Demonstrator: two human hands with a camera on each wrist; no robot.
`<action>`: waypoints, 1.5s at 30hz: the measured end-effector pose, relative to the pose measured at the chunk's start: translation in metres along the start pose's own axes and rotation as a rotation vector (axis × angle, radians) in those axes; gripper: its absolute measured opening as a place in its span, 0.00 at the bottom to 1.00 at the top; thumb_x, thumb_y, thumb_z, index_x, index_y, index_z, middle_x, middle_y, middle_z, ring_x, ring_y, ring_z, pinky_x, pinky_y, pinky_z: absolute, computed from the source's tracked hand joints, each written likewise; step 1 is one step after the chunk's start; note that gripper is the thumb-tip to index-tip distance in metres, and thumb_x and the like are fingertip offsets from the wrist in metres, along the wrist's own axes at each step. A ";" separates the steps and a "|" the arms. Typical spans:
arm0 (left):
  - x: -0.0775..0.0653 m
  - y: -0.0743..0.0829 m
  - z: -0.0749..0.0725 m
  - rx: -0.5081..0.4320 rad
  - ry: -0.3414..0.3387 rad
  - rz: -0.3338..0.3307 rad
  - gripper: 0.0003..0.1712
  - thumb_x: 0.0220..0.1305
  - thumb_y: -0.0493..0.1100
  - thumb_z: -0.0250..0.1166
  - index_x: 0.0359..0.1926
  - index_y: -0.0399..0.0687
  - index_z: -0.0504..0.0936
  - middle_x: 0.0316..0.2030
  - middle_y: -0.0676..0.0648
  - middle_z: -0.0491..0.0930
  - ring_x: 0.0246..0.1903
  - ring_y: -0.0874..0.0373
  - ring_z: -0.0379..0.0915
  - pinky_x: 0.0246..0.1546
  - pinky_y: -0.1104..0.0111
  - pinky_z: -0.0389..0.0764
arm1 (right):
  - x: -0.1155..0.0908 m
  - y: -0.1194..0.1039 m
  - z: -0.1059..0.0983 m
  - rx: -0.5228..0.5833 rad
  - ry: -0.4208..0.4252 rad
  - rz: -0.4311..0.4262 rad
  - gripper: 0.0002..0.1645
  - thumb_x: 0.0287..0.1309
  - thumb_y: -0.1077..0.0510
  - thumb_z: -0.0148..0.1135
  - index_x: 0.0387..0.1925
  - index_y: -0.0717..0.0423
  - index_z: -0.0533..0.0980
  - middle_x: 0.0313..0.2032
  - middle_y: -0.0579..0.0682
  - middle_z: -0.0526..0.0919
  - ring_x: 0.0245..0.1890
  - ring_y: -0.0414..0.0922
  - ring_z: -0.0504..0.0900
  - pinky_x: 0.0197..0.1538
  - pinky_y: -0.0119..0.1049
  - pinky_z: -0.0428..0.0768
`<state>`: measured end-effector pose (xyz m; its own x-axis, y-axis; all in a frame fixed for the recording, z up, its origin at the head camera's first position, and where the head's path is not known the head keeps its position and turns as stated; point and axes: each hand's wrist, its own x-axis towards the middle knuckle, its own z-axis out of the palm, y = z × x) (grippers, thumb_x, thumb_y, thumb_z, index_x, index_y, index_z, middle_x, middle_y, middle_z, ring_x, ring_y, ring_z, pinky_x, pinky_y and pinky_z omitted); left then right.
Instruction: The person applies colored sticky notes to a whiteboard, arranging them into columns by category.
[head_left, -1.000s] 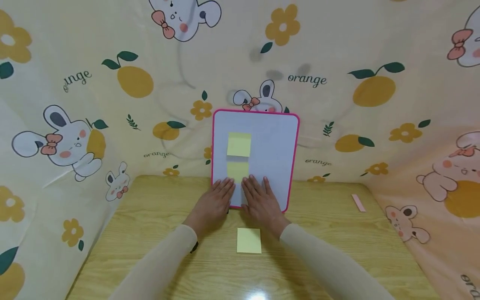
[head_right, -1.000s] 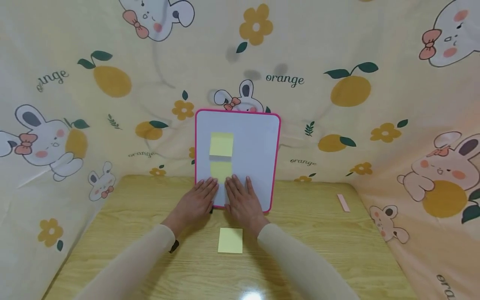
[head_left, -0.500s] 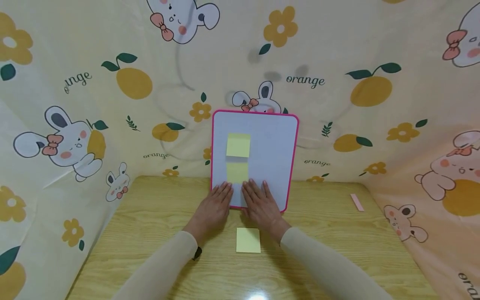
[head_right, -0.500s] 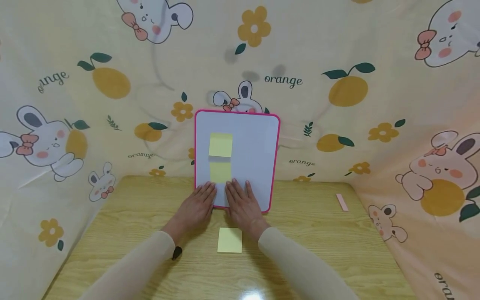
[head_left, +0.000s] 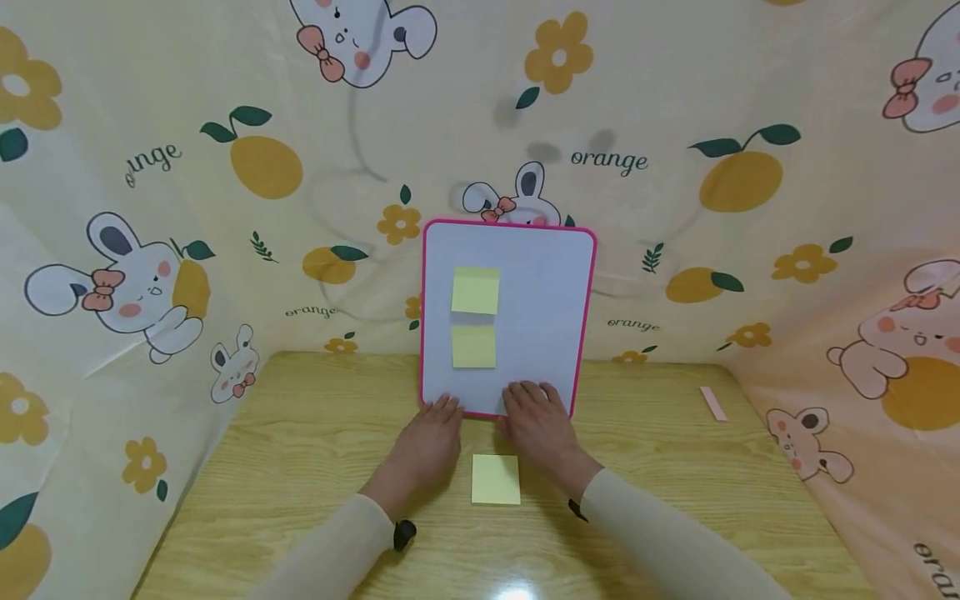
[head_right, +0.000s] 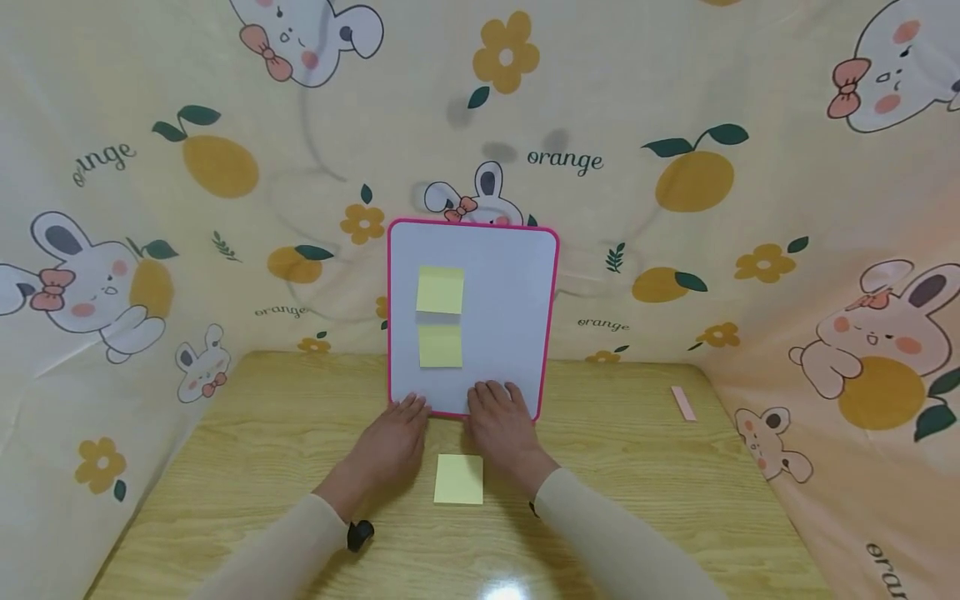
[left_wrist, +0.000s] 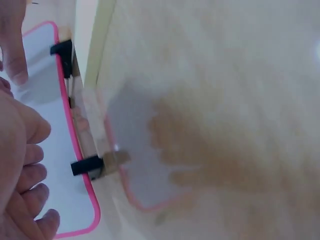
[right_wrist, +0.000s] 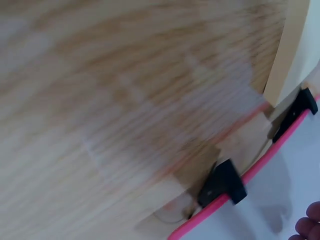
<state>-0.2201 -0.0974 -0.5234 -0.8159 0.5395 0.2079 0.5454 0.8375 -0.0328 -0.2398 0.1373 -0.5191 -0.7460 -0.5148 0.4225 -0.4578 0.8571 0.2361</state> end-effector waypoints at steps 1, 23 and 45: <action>-0.003 0.003 0.000 -0.016 -0.003 0.002 0.26 0.77 0.42 0.57 0.70 0.33 0.76 0.71 0.36 0.75 0.74 0.41 0.69 0.75 0.50 0.73 | -0.003 0.003 -0.001 0.013 -0.010 0.015 0.30 0.67 0.46 0.69 0.62 0.60 0.79 0.61 0.55 0.84 0.64 0.54 0.79 0.68 0.55 0.76; -0.056 0.087 -0.004 -0.172 -0.208 0.074 0.34 0.77 0.55 0.58 0.75 0.40 0.71 0.75 0.38 0.70 0.77 0.43 0.64 0.77 0.55 0.71 | -0.090 0.111 -0.010 0.075 0.131 0.205 0.23 0.66 0.53 0.66 0.53 0.69 0.81 0.52 0.64 0.86 0.54 0.64 0.82 0.57 0.62 0.81; -0.078 0.030 0.003 -0.354 -0.218 -0.005 0.33 0.80 0.53 0.55 0.74 0.34 0.71 0.77 0.36 0.67 0.79 0.40 0.59 0.80 0.50 0.63 | -0.161 0.219 0.000 0.154 -0.335 0.513 0.30 0.76 0.56 0.48 0.62 0.81 0.66 0.62 0.79 0.71 0.61 0.78 0.69 0.57 0.78 0.73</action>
<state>-0.1402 -0.1143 -0.5432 -0.8197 0.5727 -0.0065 0.5422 0.7795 0.3136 -0.2198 0.4079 -0.5354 -0.9886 -0.0379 0.1459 -0.0476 0.9969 -0.0631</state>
